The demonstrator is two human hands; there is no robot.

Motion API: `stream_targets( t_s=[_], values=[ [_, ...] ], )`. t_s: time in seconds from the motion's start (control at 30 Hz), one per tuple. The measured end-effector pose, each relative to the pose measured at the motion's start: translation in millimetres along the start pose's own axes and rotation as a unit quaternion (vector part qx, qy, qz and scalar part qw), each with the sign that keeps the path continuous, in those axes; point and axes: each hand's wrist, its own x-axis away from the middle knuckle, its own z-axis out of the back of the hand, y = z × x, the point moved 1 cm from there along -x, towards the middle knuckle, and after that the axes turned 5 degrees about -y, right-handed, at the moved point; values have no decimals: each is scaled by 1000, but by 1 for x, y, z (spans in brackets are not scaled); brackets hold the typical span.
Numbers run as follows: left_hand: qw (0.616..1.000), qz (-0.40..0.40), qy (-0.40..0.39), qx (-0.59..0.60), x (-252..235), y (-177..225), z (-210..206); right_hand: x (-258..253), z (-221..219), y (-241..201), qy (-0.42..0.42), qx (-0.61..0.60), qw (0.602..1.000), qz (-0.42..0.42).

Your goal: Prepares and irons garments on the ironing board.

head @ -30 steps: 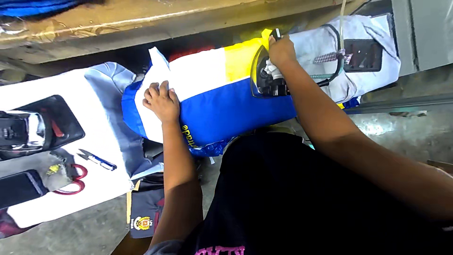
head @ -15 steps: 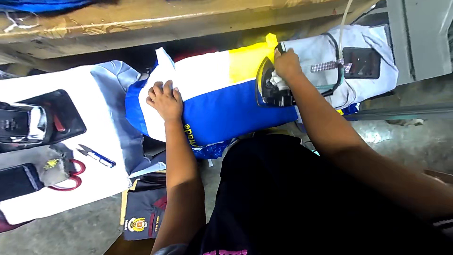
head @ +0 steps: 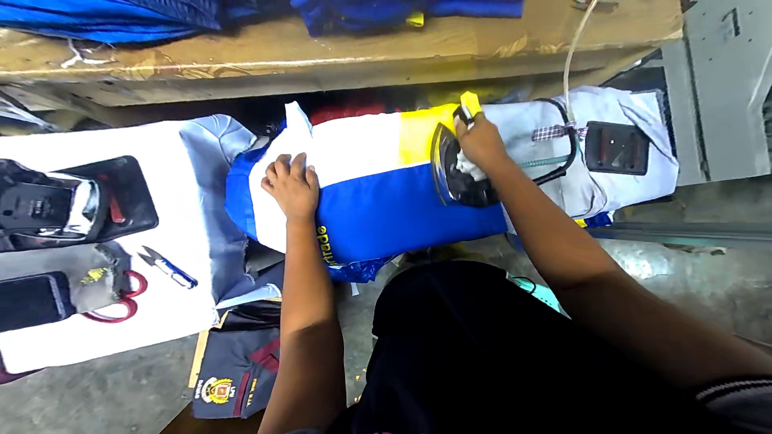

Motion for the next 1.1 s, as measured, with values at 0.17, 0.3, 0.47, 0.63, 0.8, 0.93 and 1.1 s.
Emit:
stream_targets(
  t_s=[0.17,0.3,0.47,0.63,0.8,0.93,1.1],
  values=[
    [1000,7,-18,0,-2,-1,0,0,-4,-6,-7,33,999,5],
    [1000,7,-14,-1,-2,-1,0,-30,4,-33,12,0,1000,16],
    [1000,13,-14,0,0,1,2,-26,4,-34,16,-16,1000,9],
    [1000,8,-10,12,0,4,5,16,-11,1,-22,33,999,32],
    [1000,5,1,8,-2,0,1,7,-14,-23,-51,79,993,71],
    [1000,6,4,8,-4,-1,-1,-20,-14,-64,-42,57,994,85],
    [1000,26,-8,0,-4,6,3,-4,-15,-54,-64,82,989,107]
  ],
)
